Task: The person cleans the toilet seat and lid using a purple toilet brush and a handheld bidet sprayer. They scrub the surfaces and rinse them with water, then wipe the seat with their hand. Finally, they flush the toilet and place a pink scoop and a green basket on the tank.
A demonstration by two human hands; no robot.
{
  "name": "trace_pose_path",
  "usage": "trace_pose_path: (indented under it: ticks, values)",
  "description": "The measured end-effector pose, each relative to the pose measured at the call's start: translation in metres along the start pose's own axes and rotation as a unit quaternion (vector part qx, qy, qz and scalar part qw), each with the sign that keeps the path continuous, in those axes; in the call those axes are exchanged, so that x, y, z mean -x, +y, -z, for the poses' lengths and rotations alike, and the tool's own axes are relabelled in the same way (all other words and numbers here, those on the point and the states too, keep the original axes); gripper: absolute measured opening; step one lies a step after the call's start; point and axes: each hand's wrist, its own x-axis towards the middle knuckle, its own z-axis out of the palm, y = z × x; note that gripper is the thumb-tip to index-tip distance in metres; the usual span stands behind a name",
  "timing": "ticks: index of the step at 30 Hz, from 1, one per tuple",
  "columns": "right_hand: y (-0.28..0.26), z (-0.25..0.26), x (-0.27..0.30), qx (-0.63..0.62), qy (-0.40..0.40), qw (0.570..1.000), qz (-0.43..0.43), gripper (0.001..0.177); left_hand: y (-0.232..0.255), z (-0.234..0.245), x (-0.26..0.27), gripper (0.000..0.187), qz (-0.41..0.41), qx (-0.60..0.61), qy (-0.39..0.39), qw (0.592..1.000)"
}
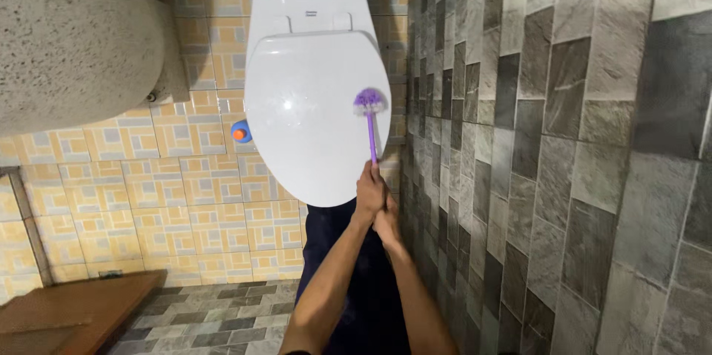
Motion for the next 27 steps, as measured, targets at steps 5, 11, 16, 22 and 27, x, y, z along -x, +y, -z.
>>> trace_pose_path:
  ticks: [5,11,16,22,27]
  values:
    - [0.029,0.016,-0.065,0.002,0.028,0.998,0.058,0.037,0.010,-0.024,-0.035,0.044,0.028,-0.024,-0.025,0.999]
    - [0.070,0.059,-0.051,0.028,0.061,0.995,-0.070,0.038,-0.008,-0.048,-0.001,0.049,-0.187,0.048,0.042,0.980]
    - [0.140,0.085,0.036,-0.076,0.032,0.994,-0.068,0.052,-0.059,-0.039,0.115,0.047,0.025,-0.027,-0.034,0.999]
    - [0.123,0.072,0.034,0.052,-0.008,0.998,0.028,0.050,-0.057,-0.039,0.091,0.042,0.062,-0.050,-0.057,0.995]
    - [0.119,0.068,0.022,0.111,-0.017,0.993,0.028,0.053,-0.059,-0.036,0.075,0.041,0.023,-0.029,-0.027,0.999]
